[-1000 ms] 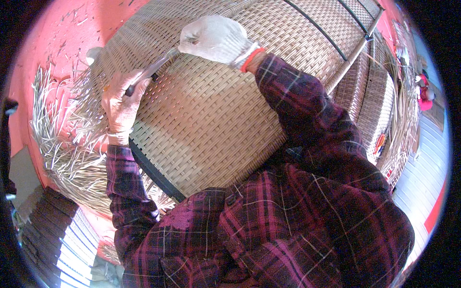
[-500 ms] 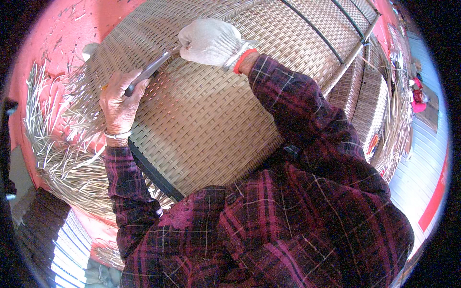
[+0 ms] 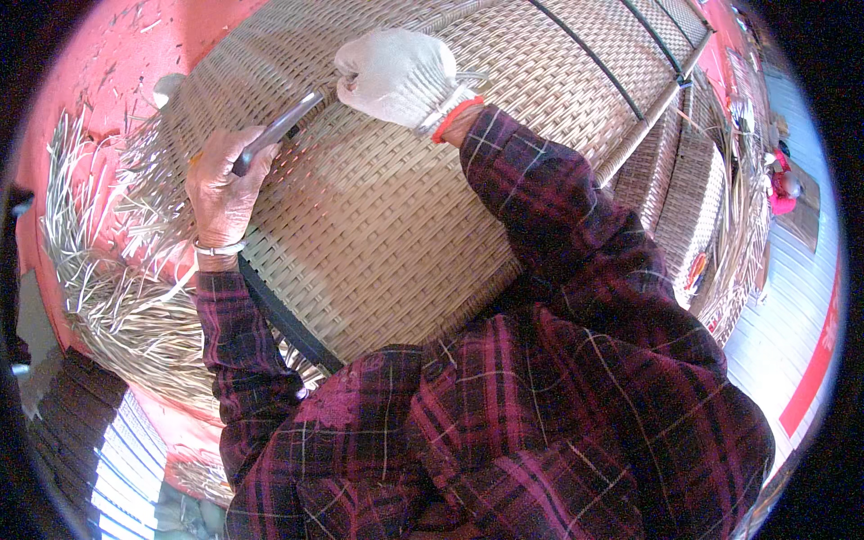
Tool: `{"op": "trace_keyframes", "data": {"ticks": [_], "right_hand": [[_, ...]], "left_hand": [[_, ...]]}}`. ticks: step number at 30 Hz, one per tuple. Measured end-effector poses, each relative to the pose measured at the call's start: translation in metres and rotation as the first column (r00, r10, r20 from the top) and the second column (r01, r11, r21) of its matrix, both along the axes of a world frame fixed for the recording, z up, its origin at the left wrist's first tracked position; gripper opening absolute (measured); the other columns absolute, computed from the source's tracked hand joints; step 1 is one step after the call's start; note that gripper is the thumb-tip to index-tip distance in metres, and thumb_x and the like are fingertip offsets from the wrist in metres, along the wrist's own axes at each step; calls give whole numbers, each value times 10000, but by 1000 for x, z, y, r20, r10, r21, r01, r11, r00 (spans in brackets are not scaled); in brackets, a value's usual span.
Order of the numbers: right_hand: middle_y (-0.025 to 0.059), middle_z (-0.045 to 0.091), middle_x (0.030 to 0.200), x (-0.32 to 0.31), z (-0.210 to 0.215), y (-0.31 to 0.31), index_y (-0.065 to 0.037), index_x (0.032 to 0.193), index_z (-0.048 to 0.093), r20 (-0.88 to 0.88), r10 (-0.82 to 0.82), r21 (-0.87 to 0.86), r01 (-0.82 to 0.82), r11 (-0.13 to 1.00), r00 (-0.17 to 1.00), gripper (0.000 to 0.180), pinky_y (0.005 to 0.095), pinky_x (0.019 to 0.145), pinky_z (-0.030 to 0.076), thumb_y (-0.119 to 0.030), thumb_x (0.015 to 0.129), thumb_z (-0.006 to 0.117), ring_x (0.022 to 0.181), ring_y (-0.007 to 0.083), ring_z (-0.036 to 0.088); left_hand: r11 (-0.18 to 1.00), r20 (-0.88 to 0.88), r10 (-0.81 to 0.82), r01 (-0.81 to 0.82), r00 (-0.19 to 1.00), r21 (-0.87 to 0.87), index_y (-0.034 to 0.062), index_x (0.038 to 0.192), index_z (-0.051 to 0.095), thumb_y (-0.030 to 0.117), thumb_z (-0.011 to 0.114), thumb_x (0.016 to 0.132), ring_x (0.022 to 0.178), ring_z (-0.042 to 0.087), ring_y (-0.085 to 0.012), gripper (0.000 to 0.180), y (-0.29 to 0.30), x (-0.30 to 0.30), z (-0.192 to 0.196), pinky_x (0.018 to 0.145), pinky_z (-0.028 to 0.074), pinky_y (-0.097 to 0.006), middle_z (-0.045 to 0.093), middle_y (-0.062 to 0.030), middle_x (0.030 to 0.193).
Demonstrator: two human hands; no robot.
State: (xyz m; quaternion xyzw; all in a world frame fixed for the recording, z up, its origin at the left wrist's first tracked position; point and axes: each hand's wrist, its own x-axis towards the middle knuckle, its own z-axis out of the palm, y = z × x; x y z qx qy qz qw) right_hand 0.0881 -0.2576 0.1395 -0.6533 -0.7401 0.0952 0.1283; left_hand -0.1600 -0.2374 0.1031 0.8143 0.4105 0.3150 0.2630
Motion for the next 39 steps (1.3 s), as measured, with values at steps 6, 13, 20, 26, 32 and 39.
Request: {"op": "trace_keyframes", "data": {"ticks": [6,13,20,26,32,39], "right_hand": [[132,618,711,6,11,12,-103,776,656,-40,62,-245,-70,967,997,261,469,614,482,-349,788,570,705,355,622],[130,631,742,11,3,43,-88,800,657,-4,319,-195,-314,929,948,261,464,649,485,-338,788,582,731,350,628],[122,643,759,3,4,67,-88,839,665,1,542,48,-541,840,841,249,453,675,489,-323,789,598,752,342,633],[118,649,780,23,26,73,-82,846,665,61,464,-160,-450,879,884,238,453,685,492,-304,773,618,767,338,636],[112,647,775,-3,2,69,-109,809,648,41,579,241,-571,785,814,166,450,654,494,-259,741,667,751,323,635],[88,610,716,-11,-1,62,-111,827,625,154,590,311,-605,733,793,167,417,595,469,-268,782,658,674,293,615]], "left_hand": [[1000,6,-1,1,1000,6,130,934,697,135,787,724,663,641,-202,229,1,-1,-3,575,496,-323,634,-27,817],[999,-41,-14,13,999,-33,96,921,681,98,791,715,651,637,-224,234,-4,-9,8,584,496,-315,645,-51,824],[975,-63,40,-53,997,-214,67,976,634,66,759,759,584,620,-196,250,-29,-24,27,544,476,-301,646,-112,731],[950,-102,94,-120,990,-288,75,990,614,58,745,782,548,588,-161,247,-36,-27,25,525,463,-292,615,-88,662],[936,-102,159,-183,982,-302,52,981,616,13,726,793,571,542,-75,222,-49,-67,40,530,443,-243,586,-25,670],[901,-114,200,-229,973,-369,49,974,622,-5,715,803,579,524,-43,202,-67,-70,33,530,434,-226,576,8,672]]}}
